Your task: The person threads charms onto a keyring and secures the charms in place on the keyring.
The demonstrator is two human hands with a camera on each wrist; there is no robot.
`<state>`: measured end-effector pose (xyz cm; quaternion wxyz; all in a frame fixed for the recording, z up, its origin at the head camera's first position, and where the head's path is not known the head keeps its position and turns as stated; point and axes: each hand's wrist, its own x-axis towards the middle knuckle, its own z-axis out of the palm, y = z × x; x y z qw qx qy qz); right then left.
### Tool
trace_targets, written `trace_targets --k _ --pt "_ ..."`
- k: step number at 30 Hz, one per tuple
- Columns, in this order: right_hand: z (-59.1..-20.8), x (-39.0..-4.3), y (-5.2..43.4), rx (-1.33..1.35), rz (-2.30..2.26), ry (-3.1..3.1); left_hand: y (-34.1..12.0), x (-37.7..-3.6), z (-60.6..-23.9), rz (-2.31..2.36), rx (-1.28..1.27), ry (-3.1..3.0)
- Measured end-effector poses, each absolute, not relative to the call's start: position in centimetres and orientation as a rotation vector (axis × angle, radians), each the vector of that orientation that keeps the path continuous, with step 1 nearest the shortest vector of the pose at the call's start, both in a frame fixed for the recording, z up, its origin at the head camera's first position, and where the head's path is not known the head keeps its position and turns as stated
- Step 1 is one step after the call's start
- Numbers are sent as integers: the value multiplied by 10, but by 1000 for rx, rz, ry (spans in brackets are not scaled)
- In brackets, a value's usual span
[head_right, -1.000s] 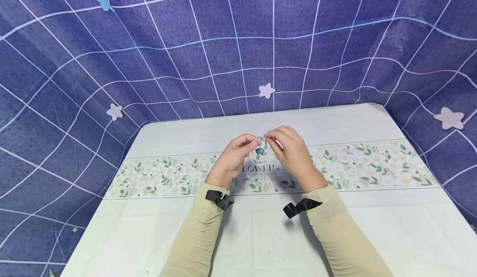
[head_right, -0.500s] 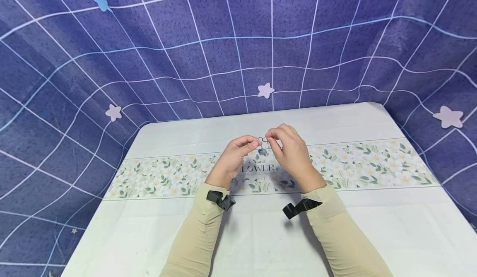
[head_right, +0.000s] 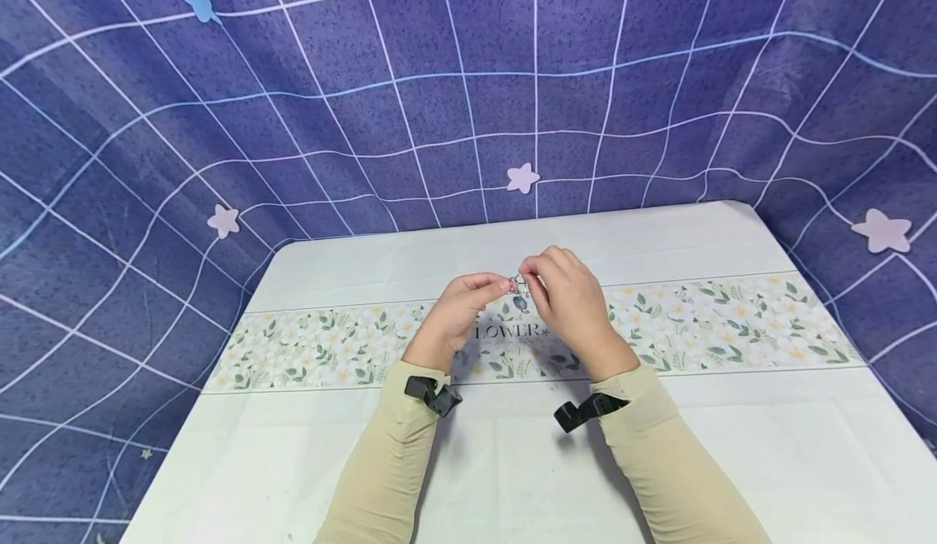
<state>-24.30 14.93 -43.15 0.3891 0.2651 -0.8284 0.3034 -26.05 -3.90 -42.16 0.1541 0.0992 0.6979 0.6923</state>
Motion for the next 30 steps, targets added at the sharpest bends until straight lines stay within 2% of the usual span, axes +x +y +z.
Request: trace_targets --k 15,30 --pt "-431 -242 147 663 758 -2103 -39 -261 -423 2040 305 2107" --pt "-428 -239 147 639 868 -2094 -39 -262 -427 2082 543 2175"
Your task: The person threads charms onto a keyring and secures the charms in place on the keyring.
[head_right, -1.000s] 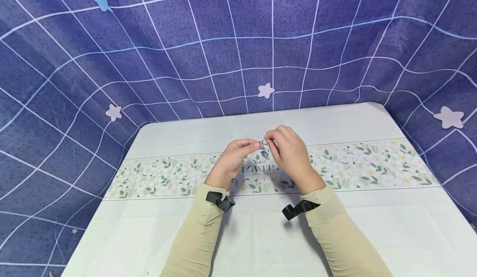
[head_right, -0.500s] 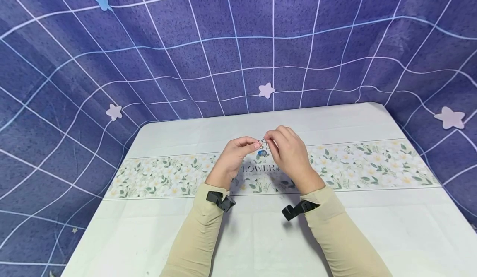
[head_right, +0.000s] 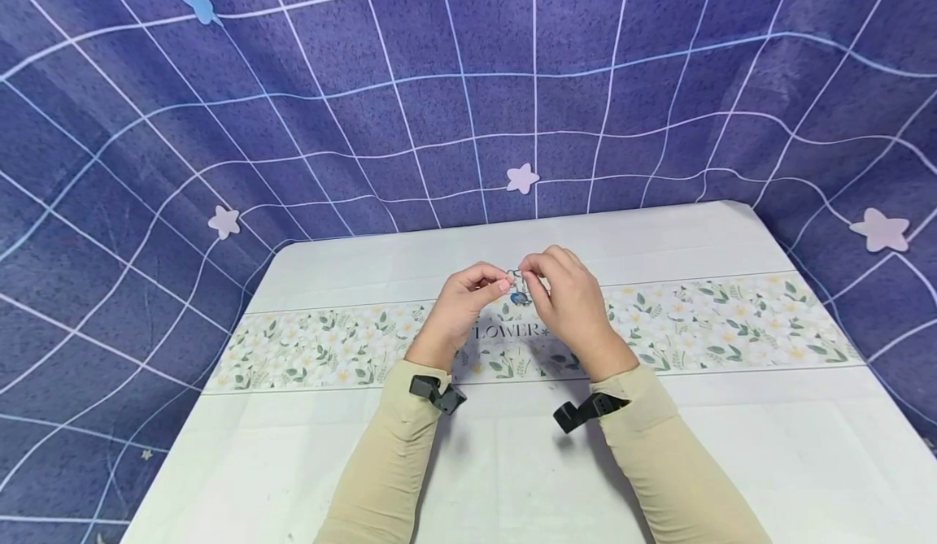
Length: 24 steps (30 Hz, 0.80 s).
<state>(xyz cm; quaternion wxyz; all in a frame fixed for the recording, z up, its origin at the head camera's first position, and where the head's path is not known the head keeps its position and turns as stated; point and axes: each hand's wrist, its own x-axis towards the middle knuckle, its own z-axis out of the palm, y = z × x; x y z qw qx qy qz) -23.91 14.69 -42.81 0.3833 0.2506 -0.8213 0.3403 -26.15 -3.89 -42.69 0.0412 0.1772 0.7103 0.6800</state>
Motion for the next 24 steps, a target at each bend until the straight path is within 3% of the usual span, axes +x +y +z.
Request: trace_targets --k 8,24 --pt "-426 -237 146 631 909 -2093 -39 -266 -431 2082 740 2323" --pt "-427 -237 143 627 930 -2093 -40 -267 -432 2151 798 2278"
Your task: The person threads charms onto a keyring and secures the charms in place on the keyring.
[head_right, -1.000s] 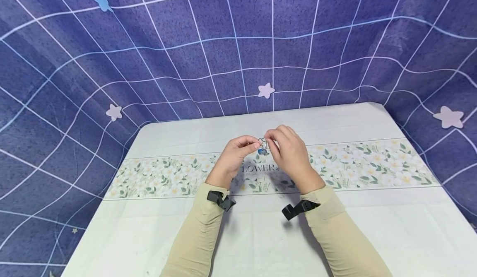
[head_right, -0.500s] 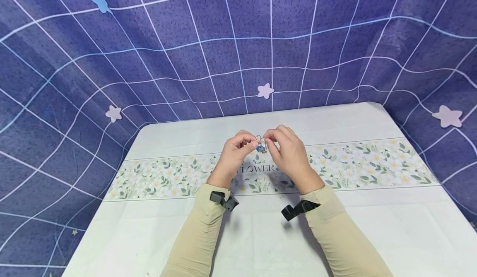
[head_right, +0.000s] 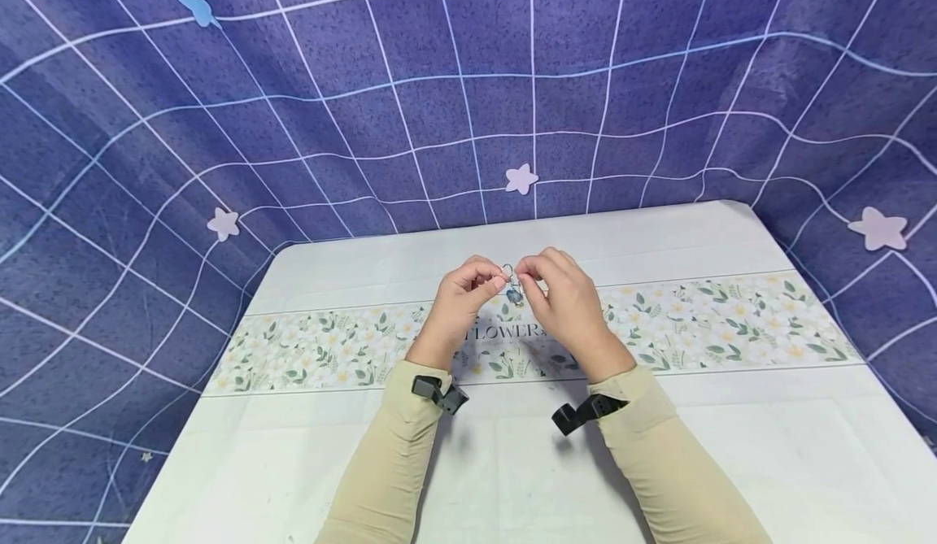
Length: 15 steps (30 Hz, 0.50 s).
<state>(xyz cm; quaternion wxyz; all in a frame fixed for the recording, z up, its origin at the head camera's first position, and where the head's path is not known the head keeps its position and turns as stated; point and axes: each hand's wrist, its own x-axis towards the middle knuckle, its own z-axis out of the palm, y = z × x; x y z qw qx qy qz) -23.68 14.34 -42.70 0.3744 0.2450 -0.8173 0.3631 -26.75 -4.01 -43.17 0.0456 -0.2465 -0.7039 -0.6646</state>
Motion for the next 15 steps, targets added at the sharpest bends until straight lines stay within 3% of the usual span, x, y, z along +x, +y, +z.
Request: trace_targets --k 15 --pt "-429 -239 146 626 972 -2072 -39 -266 -432 -2265 -770 -2058"
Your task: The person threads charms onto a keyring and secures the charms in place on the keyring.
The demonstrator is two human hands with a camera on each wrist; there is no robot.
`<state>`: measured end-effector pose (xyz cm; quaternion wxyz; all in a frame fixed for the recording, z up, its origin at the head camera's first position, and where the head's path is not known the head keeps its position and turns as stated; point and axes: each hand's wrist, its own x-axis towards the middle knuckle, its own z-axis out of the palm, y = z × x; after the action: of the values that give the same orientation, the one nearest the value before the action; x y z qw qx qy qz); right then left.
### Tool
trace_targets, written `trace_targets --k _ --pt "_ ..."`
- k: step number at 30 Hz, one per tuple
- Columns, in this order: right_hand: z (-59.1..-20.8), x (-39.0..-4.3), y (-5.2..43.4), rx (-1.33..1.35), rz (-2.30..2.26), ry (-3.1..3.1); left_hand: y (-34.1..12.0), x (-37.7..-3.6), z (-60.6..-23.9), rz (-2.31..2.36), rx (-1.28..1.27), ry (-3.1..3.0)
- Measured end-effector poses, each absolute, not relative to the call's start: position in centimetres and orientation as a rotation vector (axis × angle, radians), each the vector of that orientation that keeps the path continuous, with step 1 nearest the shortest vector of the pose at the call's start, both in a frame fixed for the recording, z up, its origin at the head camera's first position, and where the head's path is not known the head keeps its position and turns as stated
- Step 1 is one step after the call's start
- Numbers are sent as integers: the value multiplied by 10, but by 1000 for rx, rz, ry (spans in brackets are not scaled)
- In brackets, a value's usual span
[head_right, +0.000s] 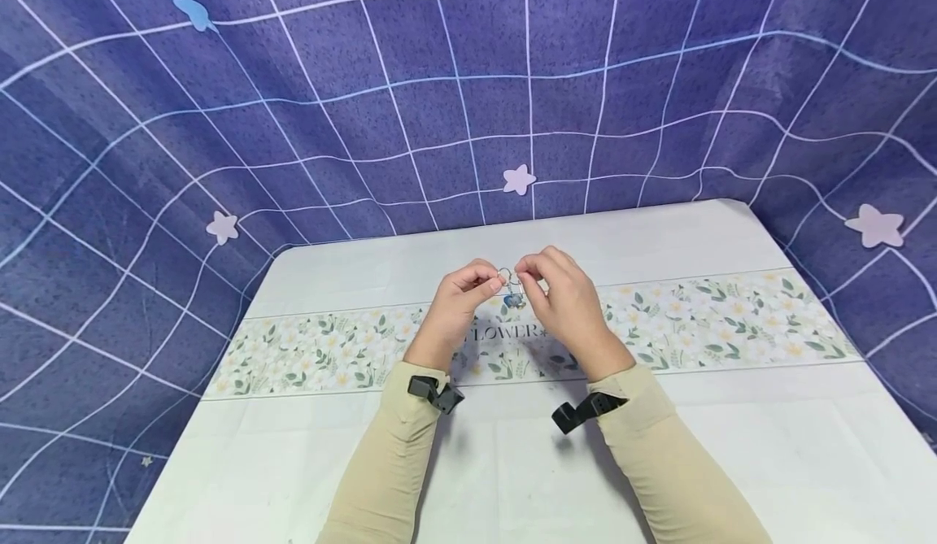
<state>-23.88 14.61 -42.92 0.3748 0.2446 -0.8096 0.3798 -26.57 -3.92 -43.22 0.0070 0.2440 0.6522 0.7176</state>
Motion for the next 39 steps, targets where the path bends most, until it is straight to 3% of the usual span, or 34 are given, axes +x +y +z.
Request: trace_targets --k 21,39 --pt "-436 -241 144 634 1257 -2149 -42 -264 -425 2288 754 1961" --pt "-449 -241 150 824 1563 -2220 -43 -261 -417 2300 787 1931"
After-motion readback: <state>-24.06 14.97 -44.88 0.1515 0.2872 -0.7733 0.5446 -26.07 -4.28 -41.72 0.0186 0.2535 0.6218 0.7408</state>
